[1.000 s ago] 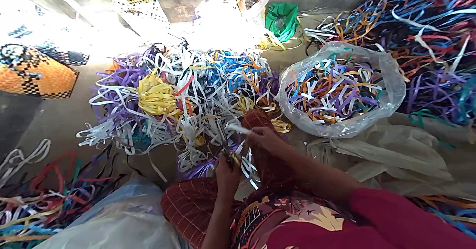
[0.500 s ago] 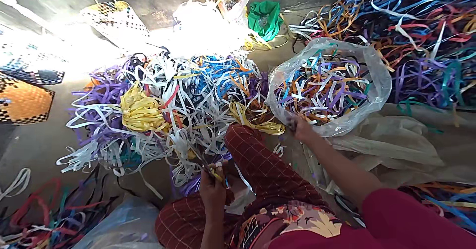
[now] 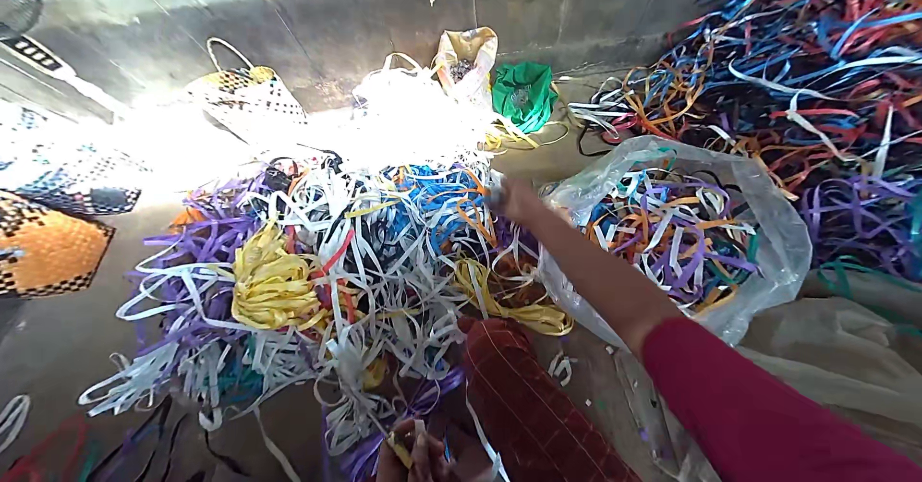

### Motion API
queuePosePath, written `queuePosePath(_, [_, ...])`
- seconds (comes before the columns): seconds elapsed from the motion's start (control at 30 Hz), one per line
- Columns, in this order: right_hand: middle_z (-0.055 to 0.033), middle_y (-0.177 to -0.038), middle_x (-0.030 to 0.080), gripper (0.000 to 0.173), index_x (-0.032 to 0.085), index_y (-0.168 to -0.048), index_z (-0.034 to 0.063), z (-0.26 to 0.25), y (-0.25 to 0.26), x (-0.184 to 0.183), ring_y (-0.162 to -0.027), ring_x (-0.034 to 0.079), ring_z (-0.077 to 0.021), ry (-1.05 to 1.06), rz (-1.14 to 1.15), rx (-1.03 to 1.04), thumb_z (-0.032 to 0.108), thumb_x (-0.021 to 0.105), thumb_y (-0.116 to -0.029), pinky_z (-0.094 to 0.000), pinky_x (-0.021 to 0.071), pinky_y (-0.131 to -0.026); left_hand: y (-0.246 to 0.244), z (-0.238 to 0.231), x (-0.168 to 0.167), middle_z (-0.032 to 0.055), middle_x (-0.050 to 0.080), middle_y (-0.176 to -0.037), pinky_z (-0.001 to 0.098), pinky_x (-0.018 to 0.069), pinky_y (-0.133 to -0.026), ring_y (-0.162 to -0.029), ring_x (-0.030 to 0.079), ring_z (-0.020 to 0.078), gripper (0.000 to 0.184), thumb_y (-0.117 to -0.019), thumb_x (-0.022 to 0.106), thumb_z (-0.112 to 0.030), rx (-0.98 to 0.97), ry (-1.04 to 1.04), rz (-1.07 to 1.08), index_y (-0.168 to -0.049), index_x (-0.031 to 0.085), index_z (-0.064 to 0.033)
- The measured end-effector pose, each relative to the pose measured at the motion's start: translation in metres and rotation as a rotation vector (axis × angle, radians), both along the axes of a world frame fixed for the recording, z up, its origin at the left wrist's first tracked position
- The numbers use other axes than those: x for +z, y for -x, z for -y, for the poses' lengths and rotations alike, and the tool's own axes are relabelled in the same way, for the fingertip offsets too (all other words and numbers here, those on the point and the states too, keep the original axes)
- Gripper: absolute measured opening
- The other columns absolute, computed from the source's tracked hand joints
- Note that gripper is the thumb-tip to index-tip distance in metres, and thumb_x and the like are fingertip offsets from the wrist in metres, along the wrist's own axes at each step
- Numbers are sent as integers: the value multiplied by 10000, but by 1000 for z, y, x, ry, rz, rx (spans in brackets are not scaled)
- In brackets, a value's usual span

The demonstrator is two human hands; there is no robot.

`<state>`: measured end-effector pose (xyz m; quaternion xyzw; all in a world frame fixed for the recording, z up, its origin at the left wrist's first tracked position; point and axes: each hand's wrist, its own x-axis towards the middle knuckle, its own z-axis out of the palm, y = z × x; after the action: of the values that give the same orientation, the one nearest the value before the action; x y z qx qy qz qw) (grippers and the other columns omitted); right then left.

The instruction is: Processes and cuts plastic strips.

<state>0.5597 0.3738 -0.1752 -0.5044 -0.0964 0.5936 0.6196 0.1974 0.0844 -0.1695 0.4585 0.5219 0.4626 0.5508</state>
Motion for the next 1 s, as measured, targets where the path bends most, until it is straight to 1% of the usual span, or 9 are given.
queuePosePath(0.1, [-195,-1487,469,573,322,-1555,89,-71,-35,84,-1144,622,-306,-92,47,-81,420,410,-1095,-444,564,-870,-5,-4,-2,-45,728,-776,221,582,-546,-606,681,54,241,-1000,480,33,-49,13,-35,-1225,509,-47])
queuePosePath(0.23, [-174,-1390,570,481,441,-1481,67,-55,-29,87,-1025,656,-265,-141,336,-43,366,378,-1110,-425,554,-813,-13,-2,-8,-33,736,-787,217,581,-549,-602,681,50,255,-985,486,67,-97,25,-60,-1224,509,-19])
queuePosePath(0.3, [-191,-1323,608,426,475,-1459,24,-8,-26,49,-989,666,-245,-198,569,2,245,415,-1100,-407,561,-818,-16,1,-7,-22,728,-777,217,575,-538,-590,674,51,265,-985,484,70,-118,69,-97,-1242,495,7])
queuePosePath(0.4, [-225,-1347,605,393,515,-1426,-16,85,-48,-8,-1156,646,-304,-206,974,42,111,498,-1055,-448,540,-972,-13,9,-6,-14,709,-775,232,578,-523,-587,671,60,283,-990,489,30,-140,97,-165,-1274,489,31])
queuePosePath(0.57, [-258,-1333,590,360,594,-1368,2,249,-139,-63,-1194,608,-390,168,1269,-125,97,516,-1030,-521,518,-1000,-3,21,-10,-50,719,-798,275,626,-658,-692,715,72,163,-1018,476,-28,-176,12,-219,-1173,510,7])
queuePosePath(0.67, [-307,-1383,551,354,638,-1333,12,340,-182,-69,-1314,478,-514,506,1380,-316,124,580,-1003,-659,367,-1092,-6,22,-13,-34,742,-872,303,625,-788,-811,736,94,134,-1031,413,-21,-184,5,-186,-1136,496,-18])
queuePosePath(0.77, [-367,-1538,338,589,485,-1492,31,400,-203,-64,-1399,317,-594,808,1151,-555,253,651,-972,-723,326,-1080,-14,22,-13,-34,742,-934,302,609,-850,-892,732,92,153,-1030,404,-14,-181,15,-161,-1160,480,-41])
queuePosePath(0.87, [-355,-1632,163,871,293,-1600,39,423,-230,-82,-1479,223,-561,887,816,-668,503,657,-959,-675,298,-1155,-24,17,-6,-65,729,-877,279,615,-792,-835,729,81,187,-1008,375,13,-206,3,-117,-1123,481,-89])
queuePosePath(1.0, [-303,-1526,415,938,334,-1559,-6,415,-261,-99,-1384,439,-449,808,500,-703,608,655,-927,-640,411,-1070,-34,-4,6,-115,681,-797,279,627,-698,-712,704,63,257,-999,326,26,-202,19,-53,-1164,459,-119])
